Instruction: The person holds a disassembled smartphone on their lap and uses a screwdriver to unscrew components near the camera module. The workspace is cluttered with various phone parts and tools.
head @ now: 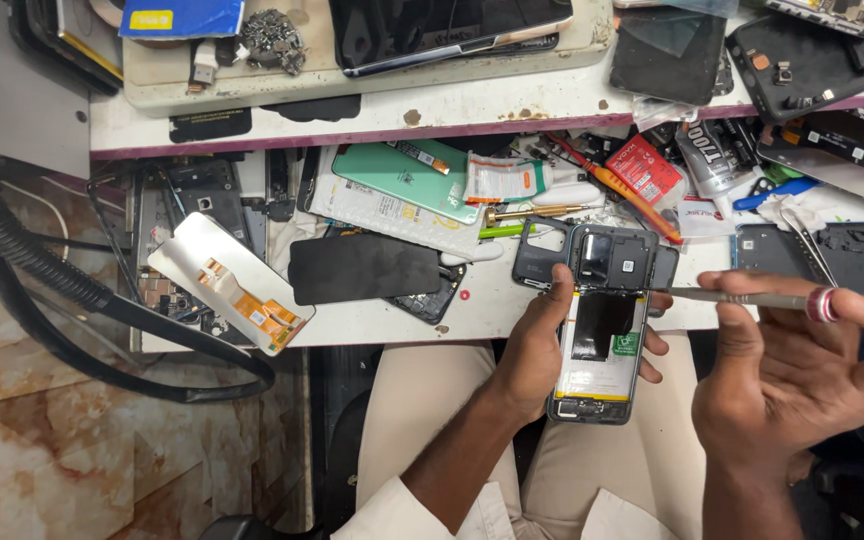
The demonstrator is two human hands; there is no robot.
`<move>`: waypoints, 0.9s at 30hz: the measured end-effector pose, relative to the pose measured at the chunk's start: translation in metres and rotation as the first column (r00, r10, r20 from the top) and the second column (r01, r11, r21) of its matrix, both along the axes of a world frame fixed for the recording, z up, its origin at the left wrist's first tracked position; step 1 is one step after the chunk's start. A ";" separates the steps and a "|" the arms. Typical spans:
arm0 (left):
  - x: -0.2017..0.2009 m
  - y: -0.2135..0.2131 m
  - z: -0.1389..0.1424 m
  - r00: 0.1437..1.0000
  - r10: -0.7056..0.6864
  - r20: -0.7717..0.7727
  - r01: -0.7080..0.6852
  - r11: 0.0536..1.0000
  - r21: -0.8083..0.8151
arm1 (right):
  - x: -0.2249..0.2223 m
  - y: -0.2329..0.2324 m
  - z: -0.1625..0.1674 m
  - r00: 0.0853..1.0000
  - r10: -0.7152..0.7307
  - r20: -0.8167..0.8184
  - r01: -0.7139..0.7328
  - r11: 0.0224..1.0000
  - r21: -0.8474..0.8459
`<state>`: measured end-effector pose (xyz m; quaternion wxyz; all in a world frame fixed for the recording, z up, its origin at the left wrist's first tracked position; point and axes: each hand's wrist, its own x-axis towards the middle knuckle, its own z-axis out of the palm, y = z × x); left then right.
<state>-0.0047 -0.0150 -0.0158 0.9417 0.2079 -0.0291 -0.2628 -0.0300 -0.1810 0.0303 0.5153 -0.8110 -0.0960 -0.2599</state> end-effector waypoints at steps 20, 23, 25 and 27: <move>-0.001 0.000 -0.003 1.000 -0.021 -0.003 0.021 1.000 -0.010 | -0.002 -0.006 -0.006 1.000 0.005 -0.001 -0.004 0.994 0.109; 0.001 0.000 -0.005 1.000 -0.020 -0.001 0.020 1.000 -0.016 | 0.003 -0.005 -0.008 1.000 0.012 0.006 -0.013 0.988 0.154; 0.000 0.000 -0.005 0.999 -0.030 -0.019 0.029 0.999 -0.034 | 0.003 -0.004 -0.007 0.999 0.034 0.007 -0.035 0.985 0.171; 0.000 0.000 -0.005 0.998 -0.050 -0.043 0.047 0.997 -0.062 | 0.001 -0.002 -0.007 0.999 0.044 0.016 -0.046 0.988 0.145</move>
